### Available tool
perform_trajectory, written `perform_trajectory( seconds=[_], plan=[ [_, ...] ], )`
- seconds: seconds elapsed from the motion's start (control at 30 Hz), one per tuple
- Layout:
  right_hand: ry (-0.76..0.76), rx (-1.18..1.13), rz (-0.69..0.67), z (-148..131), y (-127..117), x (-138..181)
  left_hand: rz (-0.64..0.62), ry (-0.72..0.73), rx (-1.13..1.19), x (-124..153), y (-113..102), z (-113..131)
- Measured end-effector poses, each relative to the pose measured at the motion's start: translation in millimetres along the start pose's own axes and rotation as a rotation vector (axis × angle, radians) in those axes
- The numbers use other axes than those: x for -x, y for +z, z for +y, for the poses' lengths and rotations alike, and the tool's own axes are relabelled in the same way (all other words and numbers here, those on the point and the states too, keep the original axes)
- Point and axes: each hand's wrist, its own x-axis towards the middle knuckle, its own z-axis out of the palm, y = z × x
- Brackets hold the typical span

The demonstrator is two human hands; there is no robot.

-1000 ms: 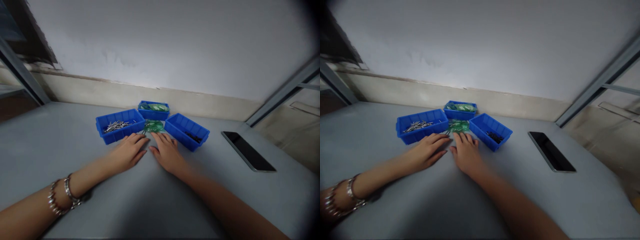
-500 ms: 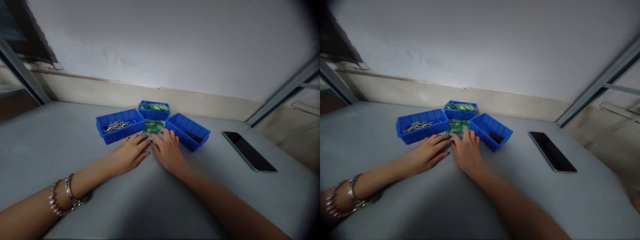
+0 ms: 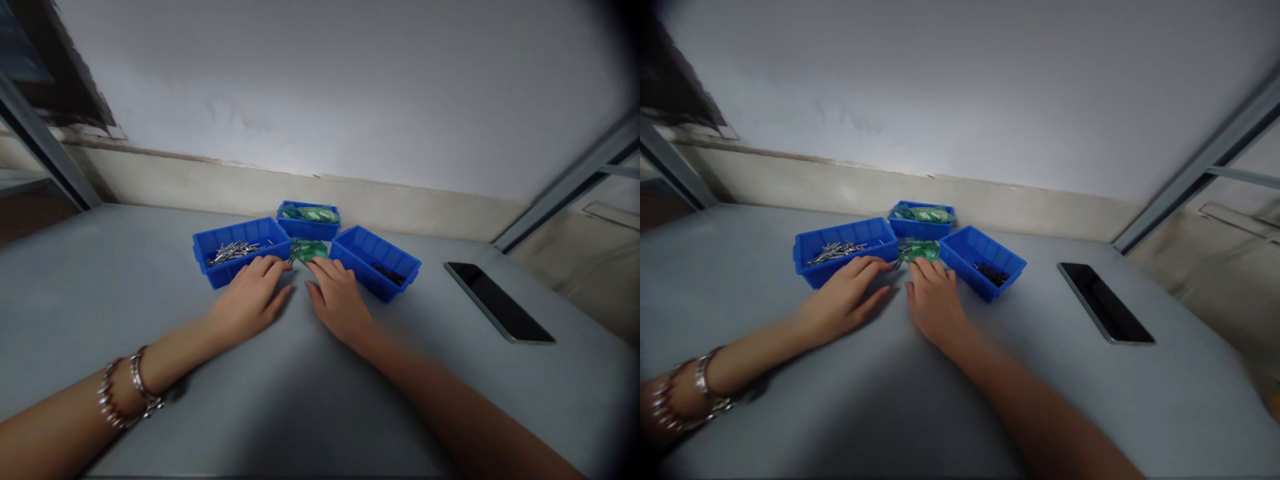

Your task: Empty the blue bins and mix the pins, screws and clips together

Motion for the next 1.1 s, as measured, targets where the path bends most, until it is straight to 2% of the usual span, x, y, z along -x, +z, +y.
perform_trajectory(
  seconds=[0.13,0.2,0.4,0.47,0.6,0.77,0.97,1.1],
  plan=[
    [-0.044,-0.295,0.255,-0.9,-12.5,0.1,0.094,-0.051,0.175,-1.2,0.8,-2.3],
    [-0.011,-0.472,0.311,-1.7,-17.7,1.4,0.086,-0.059,0.321,-1.3,0.4,-0.4],
    [0.236,-0.884,0.19,-3.8,-18.4,3.6,-0.144,-0.19,1.025,-3.9,-1.4,8.5],
    [0.293,-0.98,0.131,-3.8,-14.7,3.1,-0.19,-0.224,1.153,-5.9,-0.7,8.5],
    [0.386,-1.11,0.066,-4.6,-6.4,2.3,-0.217,-0.269,1.186,-8.8,0.3,6.7],
    [0.476,-1.191,-0.069,-5.9,-4.6,1.3,-0.168,-0.287,1.158,-9.6,-0.8,7.2],
    [0.37,-1.16,-0.163,-3.2,-8.5,-0.4,-0.099,-0.267,1.098,-8.8,-1.8,7.4],
    [0.369,-1.195,-0.151,-2.2,-7.2,0.2,-0.05,-0.21,0.97,-7.9,-0.9,5.5]
  ],
)
